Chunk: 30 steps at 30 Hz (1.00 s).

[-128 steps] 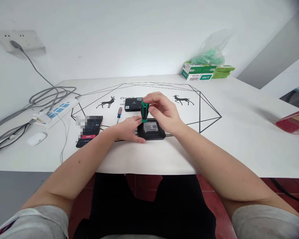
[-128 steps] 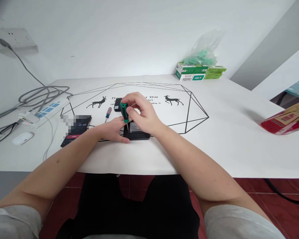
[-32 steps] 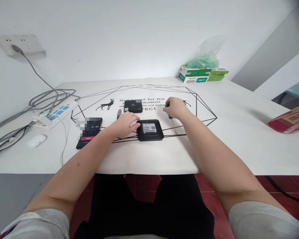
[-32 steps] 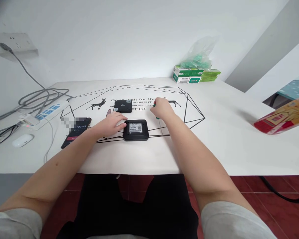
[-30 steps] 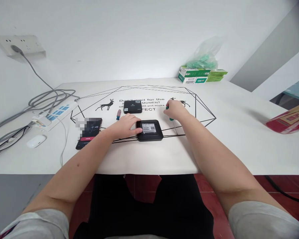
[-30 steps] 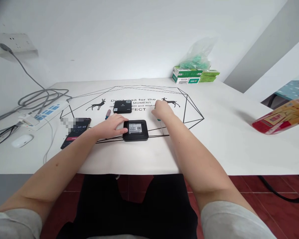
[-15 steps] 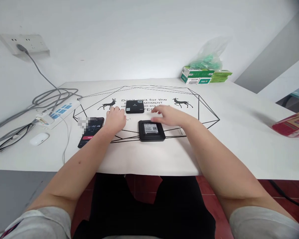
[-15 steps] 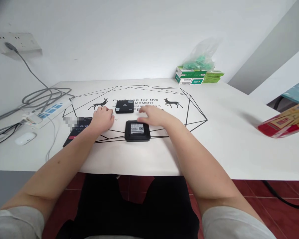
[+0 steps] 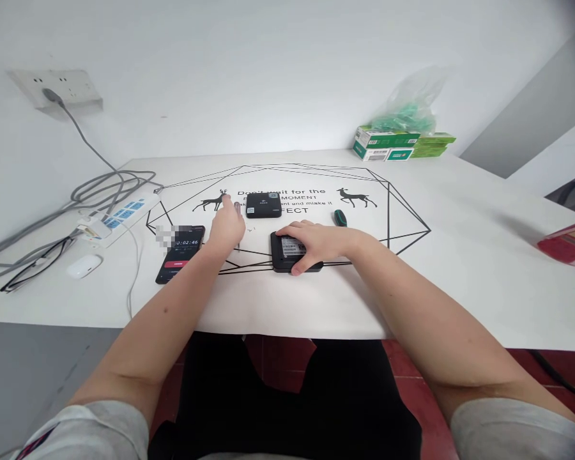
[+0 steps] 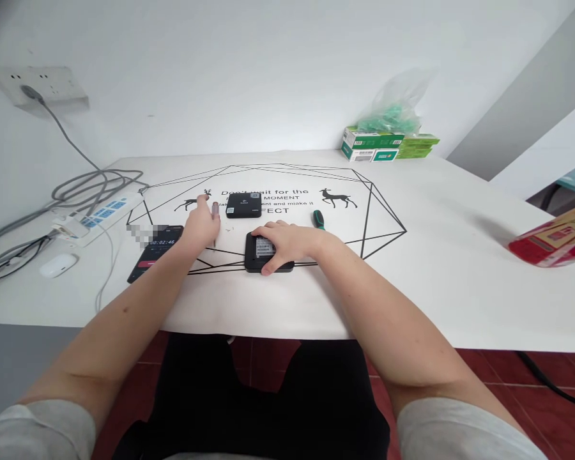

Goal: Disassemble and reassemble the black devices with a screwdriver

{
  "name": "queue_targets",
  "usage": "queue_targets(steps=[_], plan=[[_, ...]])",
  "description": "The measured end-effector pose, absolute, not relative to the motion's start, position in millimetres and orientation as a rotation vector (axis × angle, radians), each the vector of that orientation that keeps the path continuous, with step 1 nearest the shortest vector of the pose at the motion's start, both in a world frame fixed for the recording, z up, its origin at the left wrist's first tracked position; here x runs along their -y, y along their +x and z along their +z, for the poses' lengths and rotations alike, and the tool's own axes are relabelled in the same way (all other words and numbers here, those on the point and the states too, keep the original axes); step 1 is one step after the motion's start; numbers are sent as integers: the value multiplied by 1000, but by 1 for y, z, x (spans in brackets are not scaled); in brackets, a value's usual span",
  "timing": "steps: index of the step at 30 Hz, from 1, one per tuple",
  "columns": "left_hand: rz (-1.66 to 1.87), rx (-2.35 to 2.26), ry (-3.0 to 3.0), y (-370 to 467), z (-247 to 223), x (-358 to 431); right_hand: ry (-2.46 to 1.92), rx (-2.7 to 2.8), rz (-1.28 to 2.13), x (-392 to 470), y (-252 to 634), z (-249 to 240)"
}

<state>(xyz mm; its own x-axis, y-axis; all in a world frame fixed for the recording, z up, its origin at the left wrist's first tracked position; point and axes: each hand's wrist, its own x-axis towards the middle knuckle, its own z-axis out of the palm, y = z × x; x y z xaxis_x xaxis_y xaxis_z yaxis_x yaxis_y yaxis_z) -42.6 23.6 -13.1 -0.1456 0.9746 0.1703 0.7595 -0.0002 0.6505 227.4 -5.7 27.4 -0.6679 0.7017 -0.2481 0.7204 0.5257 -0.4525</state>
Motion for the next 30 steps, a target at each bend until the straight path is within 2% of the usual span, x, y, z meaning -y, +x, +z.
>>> queue_targets(steps=[5, 9, 30], plan=[[1294, -1477, 1288, -28, -1, -16, 1260, -2722, -827, 5, 225, 28], [1459, -1297, 1055, -15, 2, -10, 1229, -2685, -803, 5, 224, 30], [1506, -1254, 1154, -7, 3, 0, 1249, -2694, -825, 5, 223, 30]])
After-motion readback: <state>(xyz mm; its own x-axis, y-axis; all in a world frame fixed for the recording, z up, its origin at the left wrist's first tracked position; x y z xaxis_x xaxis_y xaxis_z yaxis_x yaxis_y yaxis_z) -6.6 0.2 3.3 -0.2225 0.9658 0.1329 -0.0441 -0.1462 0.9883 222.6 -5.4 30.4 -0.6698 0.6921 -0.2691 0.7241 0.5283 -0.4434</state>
